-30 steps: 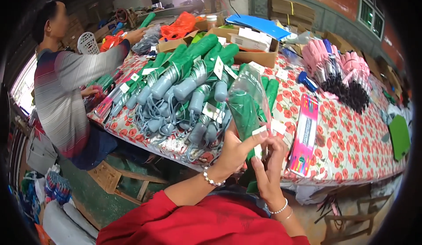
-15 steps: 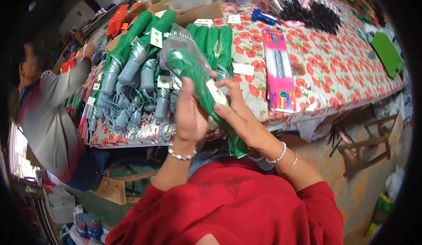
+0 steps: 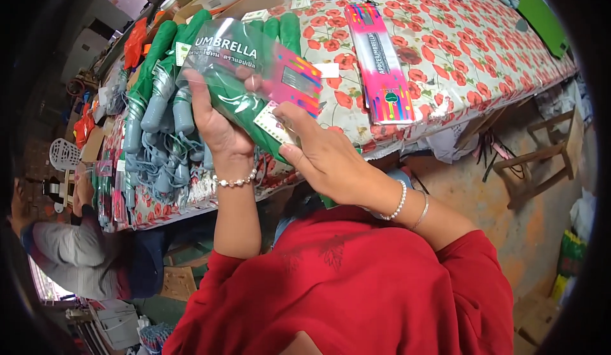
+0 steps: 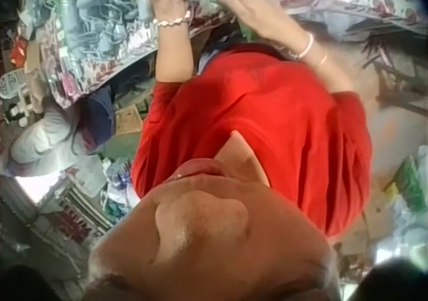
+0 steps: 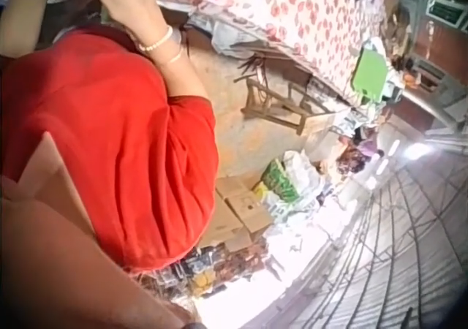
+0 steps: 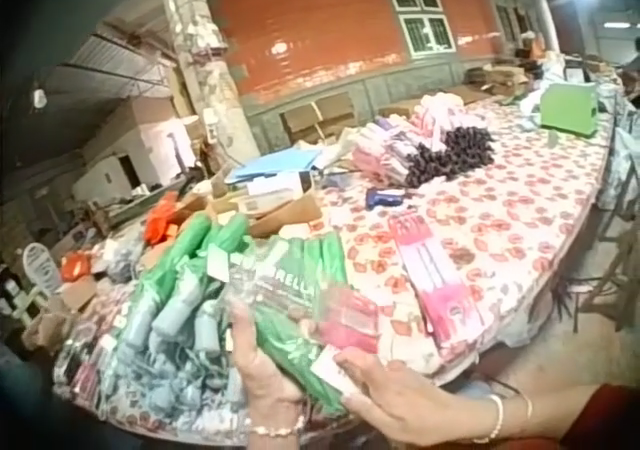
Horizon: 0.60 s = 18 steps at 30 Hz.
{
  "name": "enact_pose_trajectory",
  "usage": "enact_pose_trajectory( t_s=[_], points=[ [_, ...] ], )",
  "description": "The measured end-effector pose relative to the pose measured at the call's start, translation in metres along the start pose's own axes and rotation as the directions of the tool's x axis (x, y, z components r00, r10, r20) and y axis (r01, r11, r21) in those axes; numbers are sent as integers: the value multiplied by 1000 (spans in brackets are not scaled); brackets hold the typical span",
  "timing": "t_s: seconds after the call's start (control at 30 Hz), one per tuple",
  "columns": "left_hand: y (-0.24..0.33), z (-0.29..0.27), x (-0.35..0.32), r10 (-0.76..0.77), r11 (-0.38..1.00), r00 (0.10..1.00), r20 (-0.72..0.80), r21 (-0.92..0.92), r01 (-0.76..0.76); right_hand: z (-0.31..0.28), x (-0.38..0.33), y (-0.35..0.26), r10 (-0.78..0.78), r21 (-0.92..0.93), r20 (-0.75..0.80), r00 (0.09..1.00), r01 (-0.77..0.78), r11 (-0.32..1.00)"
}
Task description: Applying labels and protective sleeves to folded umbrellas on a production table.
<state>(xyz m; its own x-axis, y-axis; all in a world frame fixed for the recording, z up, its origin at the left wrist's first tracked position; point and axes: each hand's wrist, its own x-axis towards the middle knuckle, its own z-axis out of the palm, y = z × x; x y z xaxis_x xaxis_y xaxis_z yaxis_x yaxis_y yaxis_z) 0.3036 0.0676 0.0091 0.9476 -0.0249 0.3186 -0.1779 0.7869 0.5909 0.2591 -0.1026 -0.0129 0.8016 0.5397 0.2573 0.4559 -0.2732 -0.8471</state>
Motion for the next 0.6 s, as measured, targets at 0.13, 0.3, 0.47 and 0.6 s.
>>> enact_pose_trajectory(
  t_s=[0.13,0.3,0.47,0.6],
  points=[
    [5,-3,2,-54,994,995,-80,93,62,-4,-2,0,15,-54,59,998,-11,998],
    [-12,-5,-5,-74,993,997,-34,85,77,-3,-3,8,-41,24,33,999,40,999],
    [-35,22,-28,-62,918,976,-207,372,137,1,0,19,-93,88,-124,988,104,991],
    [-30,20,-28,-102,894,984,-143,420,153,1,1,20,-101,190,-164,981,132,973]
  ],
)
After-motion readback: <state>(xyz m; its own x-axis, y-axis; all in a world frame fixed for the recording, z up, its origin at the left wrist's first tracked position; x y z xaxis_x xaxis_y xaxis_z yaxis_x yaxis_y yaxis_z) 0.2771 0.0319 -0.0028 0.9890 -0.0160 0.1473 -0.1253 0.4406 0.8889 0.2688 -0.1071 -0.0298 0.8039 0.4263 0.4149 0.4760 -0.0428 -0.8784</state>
